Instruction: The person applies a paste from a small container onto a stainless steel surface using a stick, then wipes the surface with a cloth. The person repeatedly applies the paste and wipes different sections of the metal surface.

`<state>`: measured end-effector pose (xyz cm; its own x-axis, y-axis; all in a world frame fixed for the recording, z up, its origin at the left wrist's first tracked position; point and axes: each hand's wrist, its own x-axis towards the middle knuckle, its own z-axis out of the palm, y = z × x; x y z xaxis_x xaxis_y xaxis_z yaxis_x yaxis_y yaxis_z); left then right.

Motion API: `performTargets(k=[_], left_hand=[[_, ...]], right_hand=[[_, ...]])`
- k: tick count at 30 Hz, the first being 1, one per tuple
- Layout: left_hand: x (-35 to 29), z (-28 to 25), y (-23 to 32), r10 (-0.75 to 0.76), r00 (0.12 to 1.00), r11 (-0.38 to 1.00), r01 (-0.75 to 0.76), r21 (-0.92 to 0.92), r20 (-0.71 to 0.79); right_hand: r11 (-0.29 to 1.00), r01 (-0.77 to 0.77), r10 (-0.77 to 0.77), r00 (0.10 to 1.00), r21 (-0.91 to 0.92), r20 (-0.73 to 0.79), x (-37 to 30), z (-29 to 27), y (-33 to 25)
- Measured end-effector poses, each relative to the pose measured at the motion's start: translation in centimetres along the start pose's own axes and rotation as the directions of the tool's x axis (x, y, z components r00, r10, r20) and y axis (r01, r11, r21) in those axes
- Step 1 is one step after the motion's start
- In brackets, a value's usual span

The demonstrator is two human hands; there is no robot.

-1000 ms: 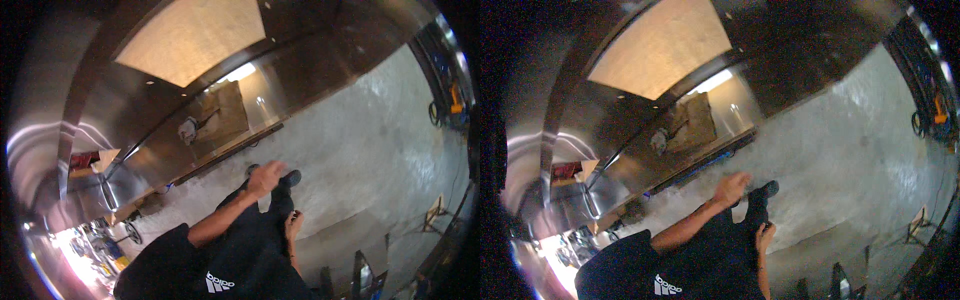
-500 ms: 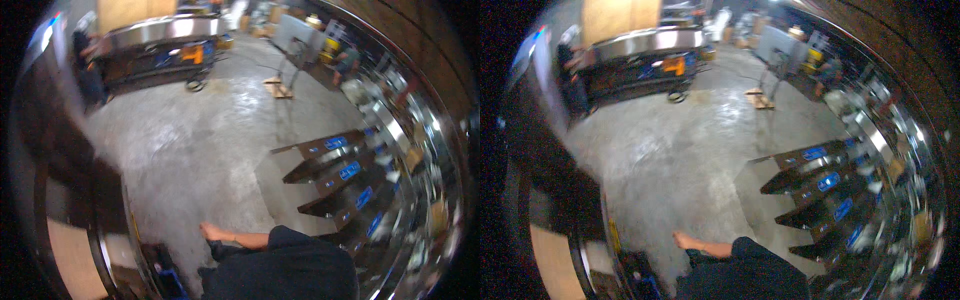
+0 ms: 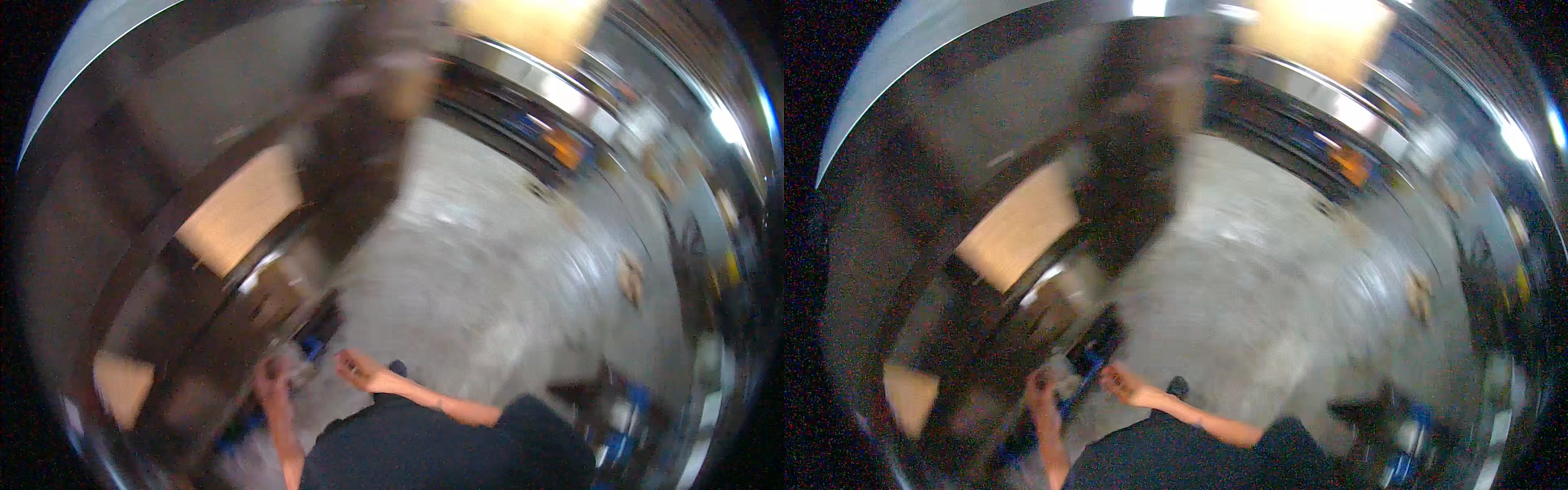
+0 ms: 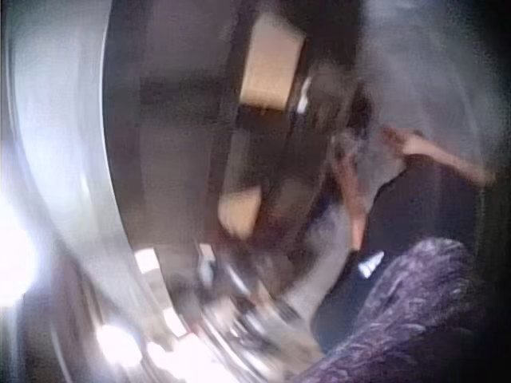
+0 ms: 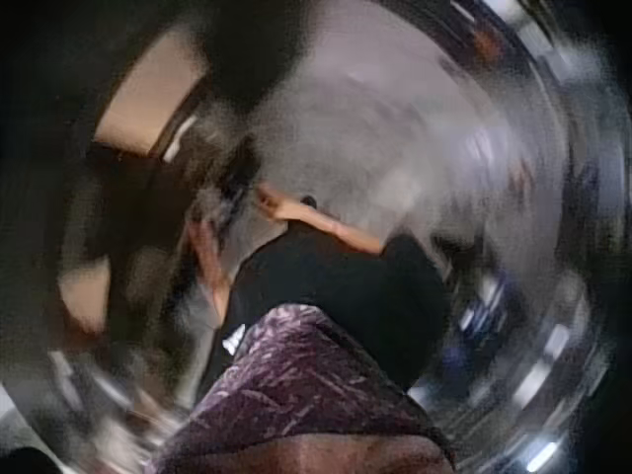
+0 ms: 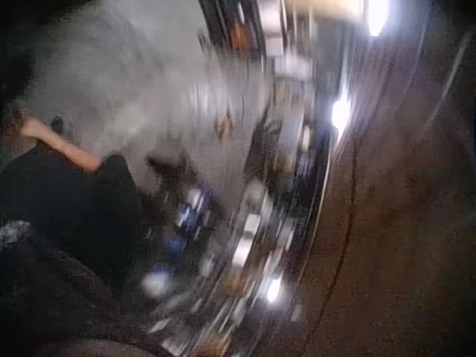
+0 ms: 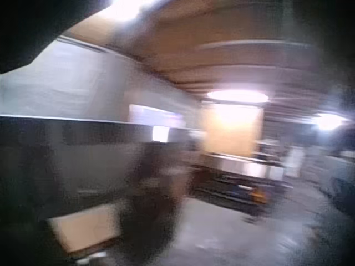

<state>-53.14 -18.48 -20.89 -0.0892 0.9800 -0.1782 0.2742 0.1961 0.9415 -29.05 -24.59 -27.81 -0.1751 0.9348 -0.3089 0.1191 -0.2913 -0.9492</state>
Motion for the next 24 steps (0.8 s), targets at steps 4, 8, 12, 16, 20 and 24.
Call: performTargets(k=[4, 8, 12, 16, 20, 24], left_hand=[[-8.0, -3.5, -2.6, 0.037, 0.999, 0.913, -0.029, -0.406, 0.013], [-14.4, -8.2, -4.6, -0.149, 0.986, 0.838, 0.088, -0.538, -0.071], [-18.9, -15.7, -6.3, -0.164, 0.935, 0.824, -0.045, -0.565, -0.314], [-25.6, -24.9, -6.5, -0.259, 0.833, 0.861, -0.032, -0.508, -0.49], [-31.1, -30.3, -7.4, -0.214, 0.828, 0.639, -0.283, -0.715, -0.519], [-31.5, -37.2, -10.1, -0.156, 0.806, 0.549, -0.41, -0.728, -0.571]], right_hand=[[0.966, 0.257, -0.253, 0.962, -0.027, 0.104, -1.0, 7.6, -4.5], [0.983, 0.168, -0.124, 0.904, -0.073, 0.41, -3.7, 13.6, -9.2], [0.958, 0.228, -0.107, 0.85, -0.177, 0.515, -4.7, 21.7, -9.8], [0.907, 0.324, -0.129, 0.822, -0.27, 0.554, -6.4, 32.2, -10.5], [0.854, 0.424, -0.21, 0.81, -0.3, 0.548, -4.6, 38.6, -10.4], [0.888, 0.43, -0.221, 0.71, -0.163, 0.668, -2.1, 46.9, -15.7]])
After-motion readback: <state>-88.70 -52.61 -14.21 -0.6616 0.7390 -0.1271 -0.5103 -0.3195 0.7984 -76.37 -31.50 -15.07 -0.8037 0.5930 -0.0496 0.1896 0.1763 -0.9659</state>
